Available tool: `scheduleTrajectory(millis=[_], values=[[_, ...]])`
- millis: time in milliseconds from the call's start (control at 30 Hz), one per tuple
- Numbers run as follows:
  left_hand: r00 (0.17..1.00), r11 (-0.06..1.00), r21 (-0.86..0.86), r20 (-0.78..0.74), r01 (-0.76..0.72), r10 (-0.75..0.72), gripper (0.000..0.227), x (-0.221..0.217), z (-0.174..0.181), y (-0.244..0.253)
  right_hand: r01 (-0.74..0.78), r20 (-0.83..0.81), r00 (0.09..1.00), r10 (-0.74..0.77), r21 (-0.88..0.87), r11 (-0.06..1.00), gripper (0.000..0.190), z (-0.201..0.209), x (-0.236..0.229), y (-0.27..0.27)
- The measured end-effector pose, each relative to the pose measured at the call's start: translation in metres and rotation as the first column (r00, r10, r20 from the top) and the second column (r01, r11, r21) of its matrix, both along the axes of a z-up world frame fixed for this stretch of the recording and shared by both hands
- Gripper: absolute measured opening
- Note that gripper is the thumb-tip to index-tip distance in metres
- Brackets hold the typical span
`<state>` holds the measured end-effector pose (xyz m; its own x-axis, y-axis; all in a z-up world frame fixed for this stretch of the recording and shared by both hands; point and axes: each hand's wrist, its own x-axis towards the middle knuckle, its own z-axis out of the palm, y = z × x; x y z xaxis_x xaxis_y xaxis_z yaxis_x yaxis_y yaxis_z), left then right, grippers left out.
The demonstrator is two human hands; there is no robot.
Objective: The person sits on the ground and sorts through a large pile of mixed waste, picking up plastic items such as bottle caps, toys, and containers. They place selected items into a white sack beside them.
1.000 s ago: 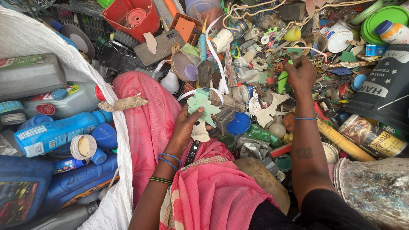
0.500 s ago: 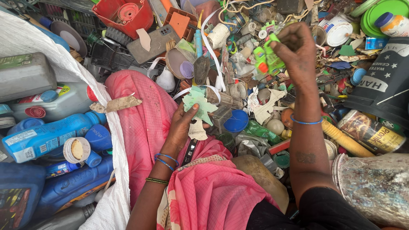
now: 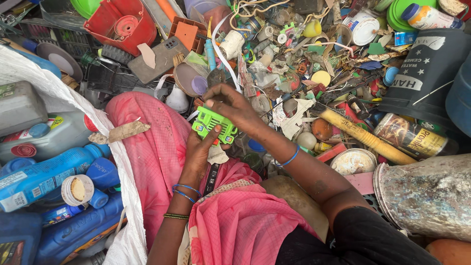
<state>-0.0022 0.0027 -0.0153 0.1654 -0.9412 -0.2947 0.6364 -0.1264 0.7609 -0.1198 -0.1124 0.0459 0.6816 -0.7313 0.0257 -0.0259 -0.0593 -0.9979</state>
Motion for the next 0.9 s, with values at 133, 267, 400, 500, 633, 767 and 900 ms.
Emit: scheduleTrajectory(millis=[133, 267, 400, 500, 633, 767, 900], values=[[0.992, 0.994, -0.019, -0.077, -0.104, 0.102, 0.047, 0.005, 0.002, 0.002, -0.065, -0.468, 0.849, -0.244, -0.551, 0.832, 0.028, 0.017, -0.060, -0.057], [0.968, 0.975, -0.039, -0.127, -0.221, 0.214, 0.046, 0.010, 0.017, 0.001, -0.097, -0.687, 0.408, -0.602, -0.688, 0.719, 0.032, 0.013, -0.155, -0.115], [0.943, 0.947, -0.086, -0.154, -0.309, 0.294, 0.045, 0.027, 0.044, 0.006, 0.031, -0.761, 0.107, -0.640, -0.641, 0.767, 0.034, -0.033, -0.236, -0.138], [0.914, 0.908, -0.142, -0.164, -0.394, 0.371, 0.046, 0.046, 0.069, 0.014, 0.010, -0.742, 0.027, -0.670, -0.670, 0.743, 0.031, -0.091, -0.271, -0.138], [0.895, 0.835, -0.323, -0.123, -0.445, 0.429, 0.048, 0.064, 0.108, 0.036, -0.035, -0.679, 0.079, -0.730, -0.734, 0.678, 0.014, -0.137, -0.284, -0.142], [0.852, 0.744, -0.461, -0.055, -0.484, 0.520, 0.049, 0.085, 0.148, 0.076, 0.012, -0.709, 0.040, -0.704, -0.704, 0.710, 0.014, -0.130, -0.274, -0.148], [0.800, 0.657, -0.543, -0.049, -0.524, 0.597, 0.049, 0.105, 0.173, 0.102, 0.163, -0.773, 0.141, -0.618, -0.598, 0.785, 0.016, -0.104, -0.268, -0.137]])
